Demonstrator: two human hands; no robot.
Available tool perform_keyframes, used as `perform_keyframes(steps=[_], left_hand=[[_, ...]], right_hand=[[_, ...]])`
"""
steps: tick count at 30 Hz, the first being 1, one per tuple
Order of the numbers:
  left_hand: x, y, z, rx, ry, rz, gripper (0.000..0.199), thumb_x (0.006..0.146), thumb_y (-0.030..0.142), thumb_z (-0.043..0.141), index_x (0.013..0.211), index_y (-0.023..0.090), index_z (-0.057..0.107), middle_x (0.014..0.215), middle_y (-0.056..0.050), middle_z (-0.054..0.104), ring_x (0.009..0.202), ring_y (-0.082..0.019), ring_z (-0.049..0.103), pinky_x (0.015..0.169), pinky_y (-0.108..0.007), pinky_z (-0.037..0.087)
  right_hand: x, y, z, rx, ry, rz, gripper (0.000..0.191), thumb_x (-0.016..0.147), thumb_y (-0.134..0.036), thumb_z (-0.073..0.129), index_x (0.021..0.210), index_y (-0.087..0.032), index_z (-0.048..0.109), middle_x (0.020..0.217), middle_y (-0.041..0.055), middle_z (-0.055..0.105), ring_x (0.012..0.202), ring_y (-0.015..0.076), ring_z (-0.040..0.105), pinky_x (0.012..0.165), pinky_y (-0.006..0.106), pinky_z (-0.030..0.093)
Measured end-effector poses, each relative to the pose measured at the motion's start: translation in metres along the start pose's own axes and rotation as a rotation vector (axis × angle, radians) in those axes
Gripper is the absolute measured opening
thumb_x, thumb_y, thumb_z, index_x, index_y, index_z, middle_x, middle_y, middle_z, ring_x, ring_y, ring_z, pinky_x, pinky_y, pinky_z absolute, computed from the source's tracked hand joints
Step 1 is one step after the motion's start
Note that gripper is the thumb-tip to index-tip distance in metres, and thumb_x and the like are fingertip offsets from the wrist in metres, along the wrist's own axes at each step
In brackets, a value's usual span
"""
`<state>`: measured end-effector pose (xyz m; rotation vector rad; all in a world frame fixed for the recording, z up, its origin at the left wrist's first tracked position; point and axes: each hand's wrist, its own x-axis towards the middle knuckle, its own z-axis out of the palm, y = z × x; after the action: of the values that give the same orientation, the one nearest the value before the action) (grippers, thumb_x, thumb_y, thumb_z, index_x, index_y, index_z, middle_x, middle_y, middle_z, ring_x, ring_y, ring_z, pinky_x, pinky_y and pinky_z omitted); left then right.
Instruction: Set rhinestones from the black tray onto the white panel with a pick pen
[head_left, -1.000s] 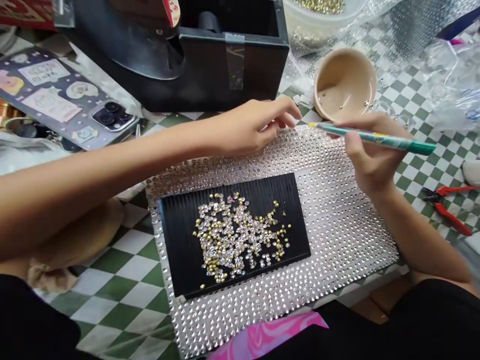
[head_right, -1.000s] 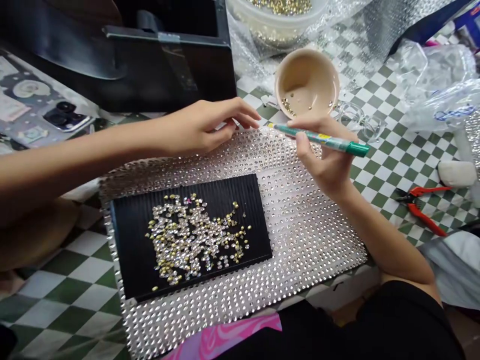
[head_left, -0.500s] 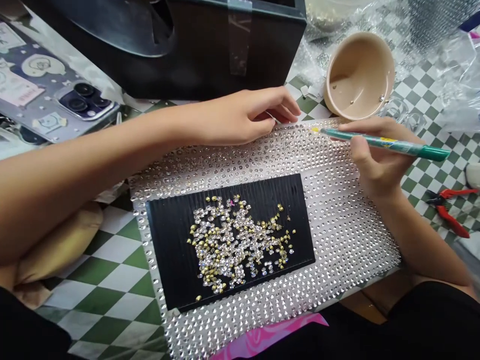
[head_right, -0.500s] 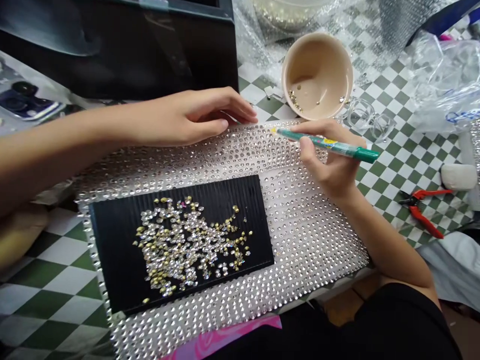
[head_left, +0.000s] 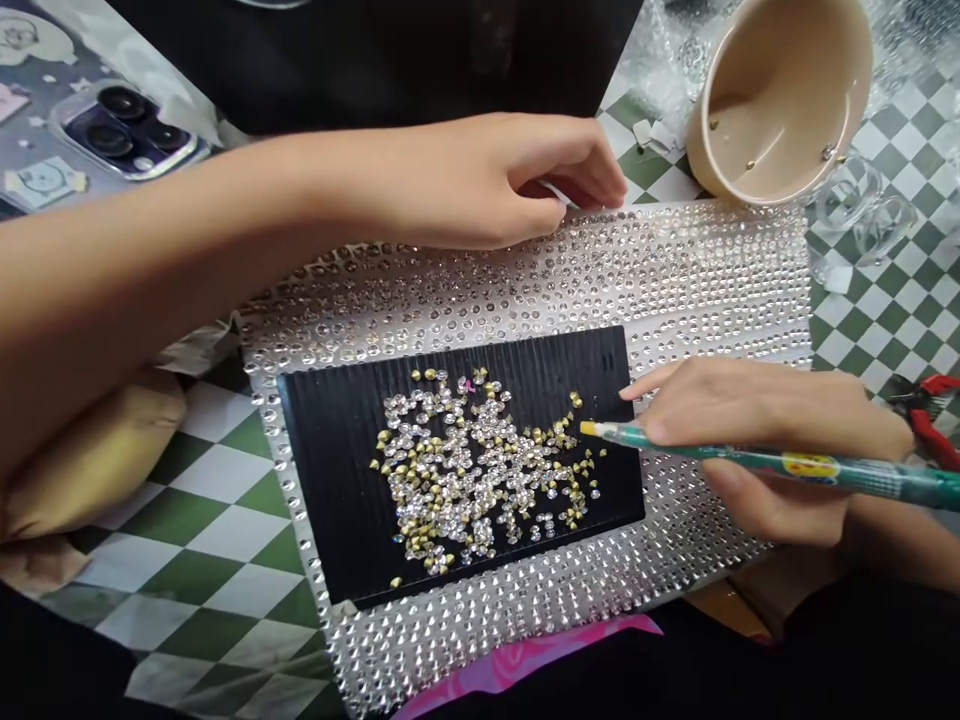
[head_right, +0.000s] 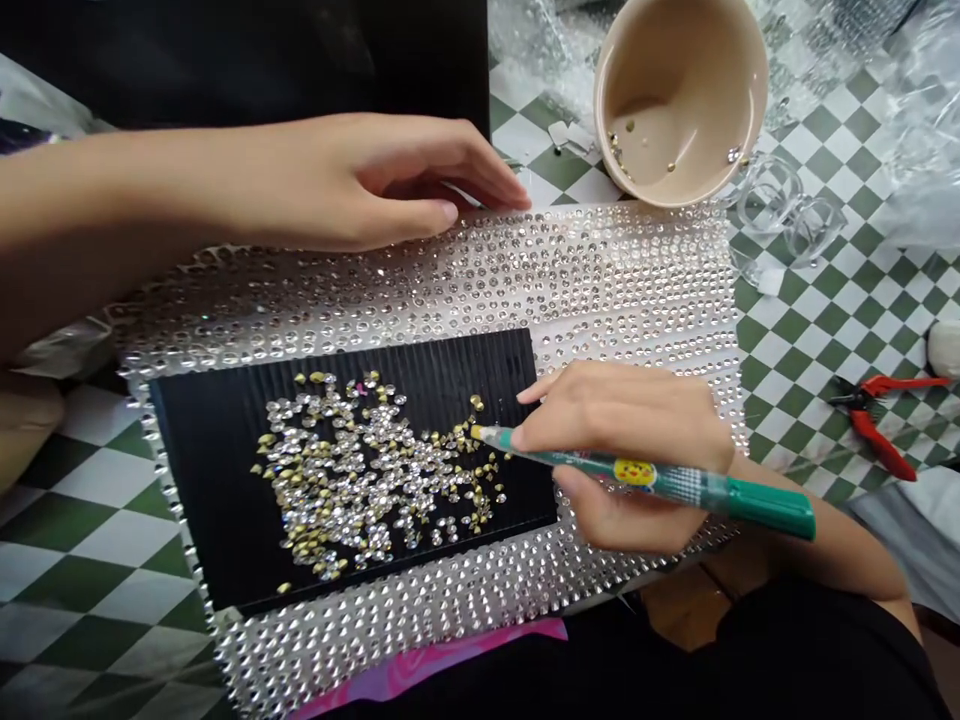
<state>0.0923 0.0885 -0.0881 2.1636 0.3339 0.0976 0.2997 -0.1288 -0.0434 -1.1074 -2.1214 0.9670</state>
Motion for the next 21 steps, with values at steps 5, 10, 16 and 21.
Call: perform_keyframes(steps=[5, 10, 16, 21], left_hand=[[0.002, 0.000, -0.001, -0.023, 0.000, -0.008, 0.065, 0.093, 0.011, 0.015, 0.146, -0.009, 0.045, 0.145, 0.005, 0.066, 0.133, 0.002, 0.060, 0.109, -0.016, 0.044], [0.001, -0.006, -0.001, -0.019, -0.016, 0.049, 0.065, 0.096, 0.018, 0.014, 0.145, -0.017, 0.039, 0.145, 0.002, 0.064, 0.137, -0.007, 0.059, 0.111, -0.027, 0.046], [0.004, -0.018, -0.003, -0.021, -0.027, 0.107, 0.060, 0.094, 0.029, 0.049, 0.150, 0.008, 0.057, 0.149, -0.003, 0.068, 0.137, -0.018, 0.066, 0.126, -0.038, 0.052], [0.004, -0.016, -0.002, 0.000, -0.033, 0.087, 0.066, 0.091, 0.038, 0.046, 0.148, 0.008, 0.057, 0.147, -0.004, 0.067, 0.133, -0.020, 0.065, 0.128, -0.047, 0.052]], right_hand=[[0.001, 0.009, 0.012, 0.028, 0.002, -0.079, 0.027, 0.092, -0.005, 0.064, 0.116, -0.013, 0.075, 0.099, 0.0087, 0.085, 0.095, 0.0178, 0.085, 0.104, 0.034, 0.073], [0.001, 0.012, 0.016, -0.013, 0.012, -0.106, 0.024, 0.091, -0.003, 0.064, 0.111, -0.009, 0.075, 0.096, 0.0098, 0.084, 0.093, 0.0166, 0.084, 0.103, 0.031, 0.072], [0.001, 0.011, 0.019, 0.001, 0.018, -0.100, 0.021, 0.094, -0.004, 0.063, 0.111, -0.008, 0.075, 0.095, 0.0097, 0.083, 0.092, 0.0156, 0.083, 0.101, 0.033, 0.072], [-0.010, 0.024, 0.001, -0.029, 0.108, -0.066, 0.021, 0.102, -0.020, 0.065, 0.119, -0.020, 0.077, 0.100, 0.0064, 0.084, 0.098, 0.0198, 0.084, 0.094, 0.037, 0.075]])
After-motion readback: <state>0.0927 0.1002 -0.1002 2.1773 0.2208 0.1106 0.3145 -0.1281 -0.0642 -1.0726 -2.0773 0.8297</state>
